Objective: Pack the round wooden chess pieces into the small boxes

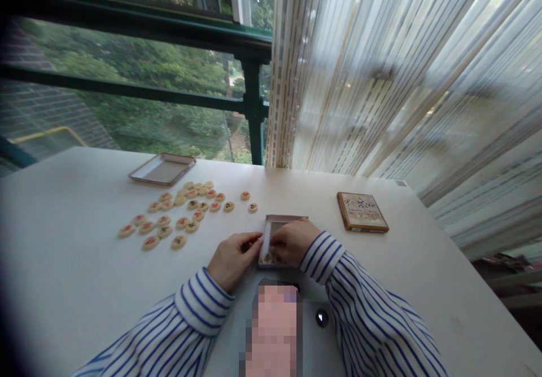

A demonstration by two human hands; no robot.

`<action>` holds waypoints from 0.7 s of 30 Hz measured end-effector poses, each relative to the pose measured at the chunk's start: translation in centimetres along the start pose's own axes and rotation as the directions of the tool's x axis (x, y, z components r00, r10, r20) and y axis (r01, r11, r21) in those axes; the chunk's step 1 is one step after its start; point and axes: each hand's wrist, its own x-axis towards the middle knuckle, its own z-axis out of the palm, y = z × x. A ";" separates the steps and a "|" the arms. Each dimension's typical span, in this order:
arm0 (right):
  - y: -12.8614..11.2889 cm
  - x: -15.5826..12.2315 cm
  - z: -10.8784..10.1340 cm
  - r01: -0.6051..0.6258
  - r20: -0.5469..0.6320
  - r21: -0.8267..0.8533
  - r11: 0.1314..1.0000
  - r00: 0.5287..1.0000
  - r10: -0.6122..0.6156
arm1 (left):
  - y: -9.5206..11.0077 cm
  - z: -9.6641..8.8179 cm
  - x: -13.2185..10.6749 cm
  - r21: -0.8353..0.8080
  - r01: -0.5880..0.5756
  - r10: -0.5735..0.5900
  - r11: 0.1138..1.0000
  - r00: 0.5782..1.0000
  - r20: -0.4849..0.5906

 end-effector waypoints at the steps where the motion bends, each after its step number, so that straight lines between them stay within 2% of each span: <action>1: 0.2 -0.4 -0.2 -0.016 -0.017 0.009 1.000 1.000 0.016 | 0.0 0.0 0.0 -0.002 -0.001 0.001 1.000 1.000 -0.001; 3: 0.7 -1.3 -0.4 -0.089 -0.092 0.034 0.995 0.991 0.092 | 0.0 0.0 0.0 -0.005 -0.007 0.007 1.000 1.000 -0.006; 5: 1.1 -2.5 -0.3 -0.194 -0.196 0.044 0.980 0.960 0.199 | 0.0 0.1 -0.1 -0.002 -0.015 0.015 1.000 1.000 -0.013; 8: 1.6 -4.2 0.5 -0.338 -0.343 0.122 0.933 0.868 0.359 | 0.0 0.1 -0.1 0.011 -0.023 0.023 1.000 0.999 -0.022; 11: 1.8 -5.6 1.5 -0.414 -0.396 0.230 0.881 0.787 0.473 | -0.1 0.1 -0.1 0.024 -0.021 0.022 0.999 0.999 -0.027; 13: 2.0 -6.3 2.1 -0.462 -0.385 0.273 0.844 0.752 0.536 | 0.0 0.1 -0.2 0.030 -0.015 0.016 0.999 0.999 -0.034; 17: 2.3 -6.8 3.3 -0.512 -0.290 0.358 0.781 0.734 0.614 | 0.0 0.1 -0.2 0.026 -0.018 0.019 1.000 0.999 -0.046; 21: 2.4 -6.8 4.2 -0.487 -0.216 0.417 0.768 0.767 0.604 | -0.1 0.1 -0.3 0.029 -0.035 0.037 0.999 0.998 -0.057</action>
